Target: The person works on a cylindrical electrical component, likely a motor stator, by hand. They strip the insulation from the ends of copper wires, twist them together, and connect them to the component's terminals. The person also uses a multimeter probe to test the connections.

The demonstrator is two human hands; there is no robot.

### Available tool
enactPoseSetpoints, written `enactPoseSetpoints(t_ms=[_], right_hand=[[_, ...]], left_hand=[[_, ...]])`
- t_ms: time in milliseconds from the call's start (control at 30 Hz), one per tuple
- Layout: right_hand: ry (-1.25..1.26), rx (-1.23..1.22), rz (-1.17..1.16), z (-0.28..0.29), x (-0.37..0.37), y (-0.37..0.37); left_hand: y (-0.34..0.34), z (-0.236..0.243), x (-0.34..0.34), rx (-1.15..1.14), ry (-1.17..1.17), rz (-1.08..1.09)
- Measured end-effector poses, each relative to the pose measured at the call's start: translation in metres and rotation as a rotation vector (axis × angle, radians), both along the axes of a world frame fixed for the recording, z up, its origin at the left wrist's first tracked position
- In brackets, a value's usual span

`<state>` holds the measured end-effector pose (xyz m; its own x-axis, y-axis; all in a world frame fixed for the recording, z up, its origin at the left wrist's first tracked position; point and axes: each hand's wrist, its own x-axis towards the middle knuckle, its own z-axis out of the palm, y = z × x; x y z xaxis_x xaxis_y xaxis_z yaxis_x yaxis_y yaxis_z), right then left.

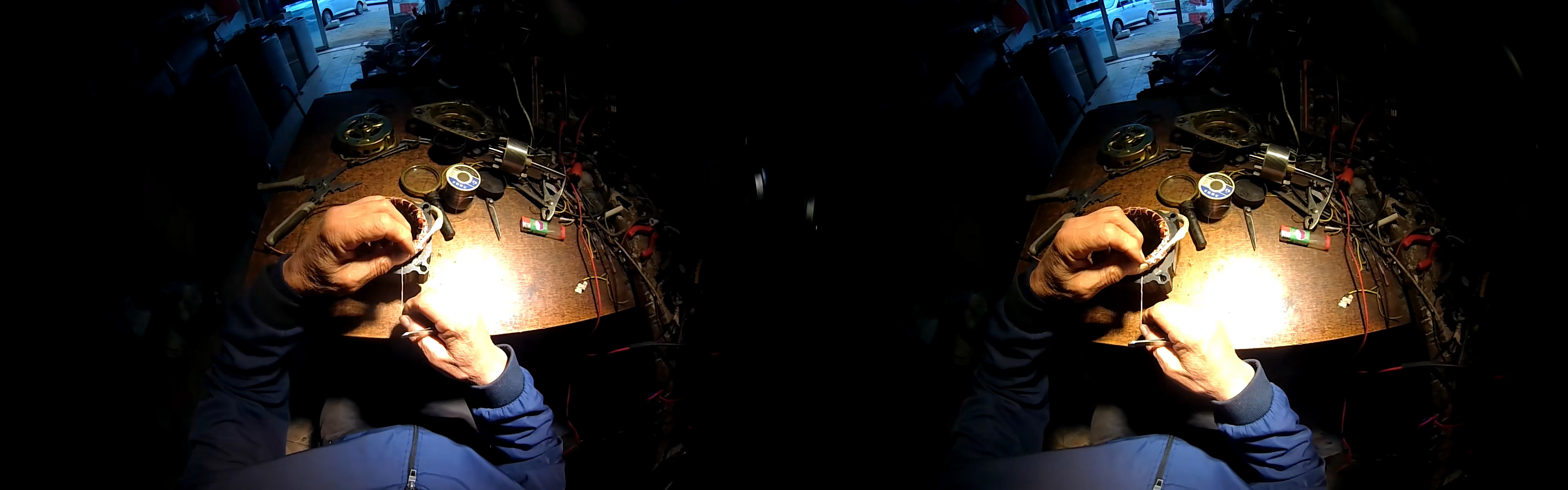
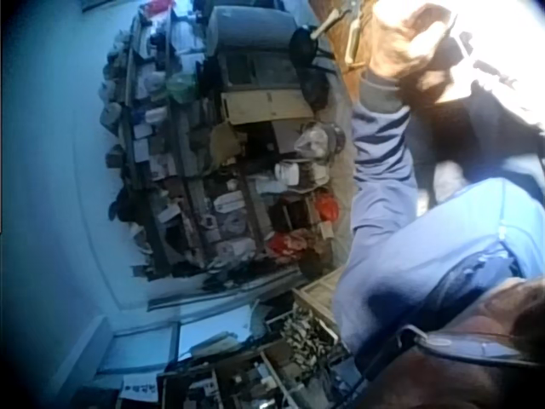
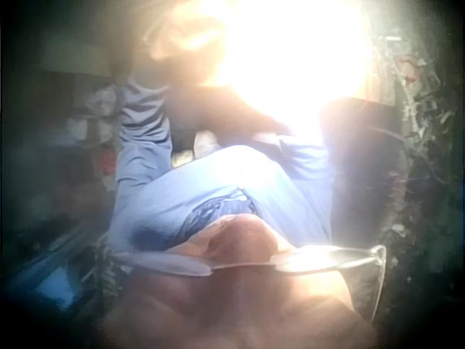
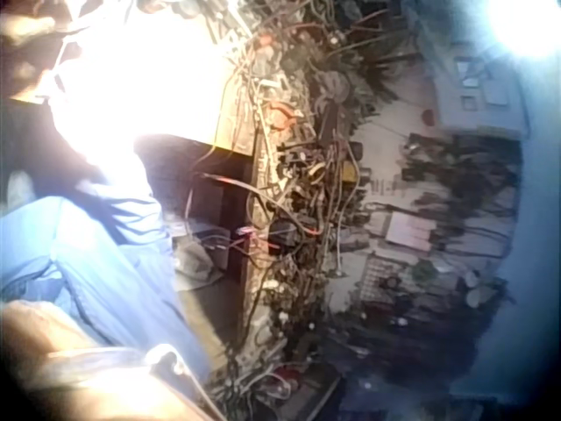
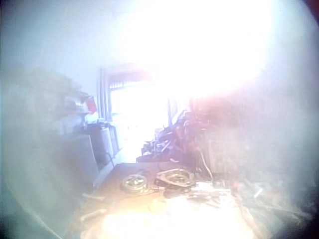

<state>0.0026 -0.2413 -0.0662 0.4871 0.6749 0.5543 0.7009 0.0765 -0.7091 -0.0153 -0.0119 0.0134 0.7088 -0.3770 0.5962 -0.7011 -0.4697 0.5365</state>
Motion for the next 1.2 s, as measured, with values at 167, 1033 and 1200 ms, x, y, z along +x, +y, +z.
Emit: enactPoseSetpoints(t_ms=[167,1033,1200], right_hand=[[0.095,0.026,0.007,-0.008,0.002,-0.001],[0.162,0.134,0.044,-0.007,0.003,-0.004],[0.14,0.183,0.023,-0.015,0.008,-0.005]], left_hand=[[0.007,0.006,-0.005,0.054,0.097,-0.016],[-0.042,-0.004,-0.048,0.291,0.068,0.529],[-0.056,0.0,-0.048,0.31,0.076,0.554]])
